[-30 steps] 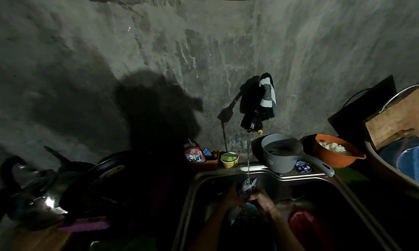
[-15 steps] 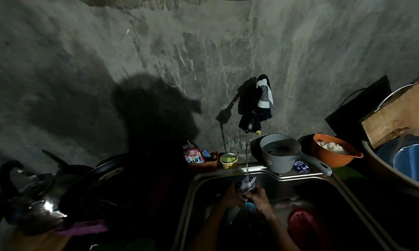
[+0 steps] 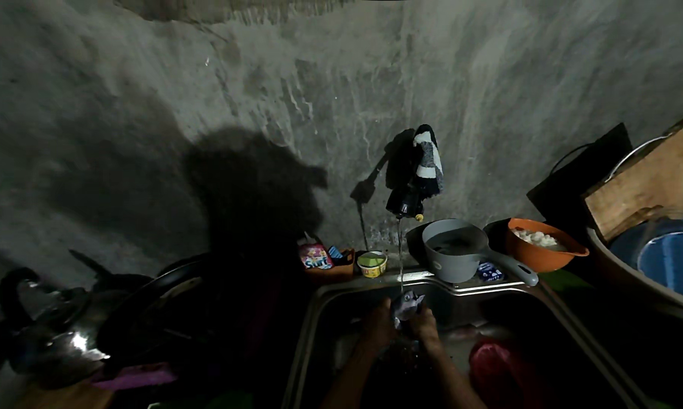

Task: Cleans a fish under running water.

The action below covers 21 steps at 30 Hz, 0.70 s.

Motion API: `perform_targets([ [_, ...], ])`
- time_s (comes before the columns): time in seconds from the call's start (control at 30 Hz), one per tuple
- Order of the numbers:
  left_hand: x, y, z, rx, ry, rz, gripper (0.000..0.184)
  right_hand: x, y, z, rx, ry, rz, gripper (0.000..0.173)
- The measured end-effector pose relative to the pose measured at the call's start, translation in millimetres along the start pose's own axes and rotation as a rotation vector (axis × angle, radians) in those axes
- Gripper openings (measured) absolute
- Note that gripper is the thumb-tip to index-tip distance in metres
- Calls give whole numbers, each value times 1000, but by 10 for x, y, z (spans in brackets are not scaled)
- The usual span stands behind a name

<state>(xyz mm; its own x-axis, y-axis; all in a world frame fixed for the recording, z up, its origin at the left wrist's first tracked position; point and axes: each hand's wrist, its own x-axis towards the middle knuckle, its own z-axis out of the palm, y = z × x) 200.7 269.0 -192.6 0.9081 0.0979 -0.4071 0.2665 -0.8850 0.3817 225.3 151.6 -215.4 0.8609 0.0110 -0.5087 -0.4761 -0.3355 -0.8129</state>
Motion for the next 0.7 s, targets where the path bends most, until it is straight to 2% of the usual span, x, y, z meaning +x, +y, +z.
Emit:
perform_targets([
  [0.27, 39, 13, 64, 14, 45, 19, 79, 29, 56, 12, 89, 14, -8, 36],
  [0.7, 112, 80, 65, 67, 54, 7, 82, 91, 103, 35, 220, 43, -1, 32],
])
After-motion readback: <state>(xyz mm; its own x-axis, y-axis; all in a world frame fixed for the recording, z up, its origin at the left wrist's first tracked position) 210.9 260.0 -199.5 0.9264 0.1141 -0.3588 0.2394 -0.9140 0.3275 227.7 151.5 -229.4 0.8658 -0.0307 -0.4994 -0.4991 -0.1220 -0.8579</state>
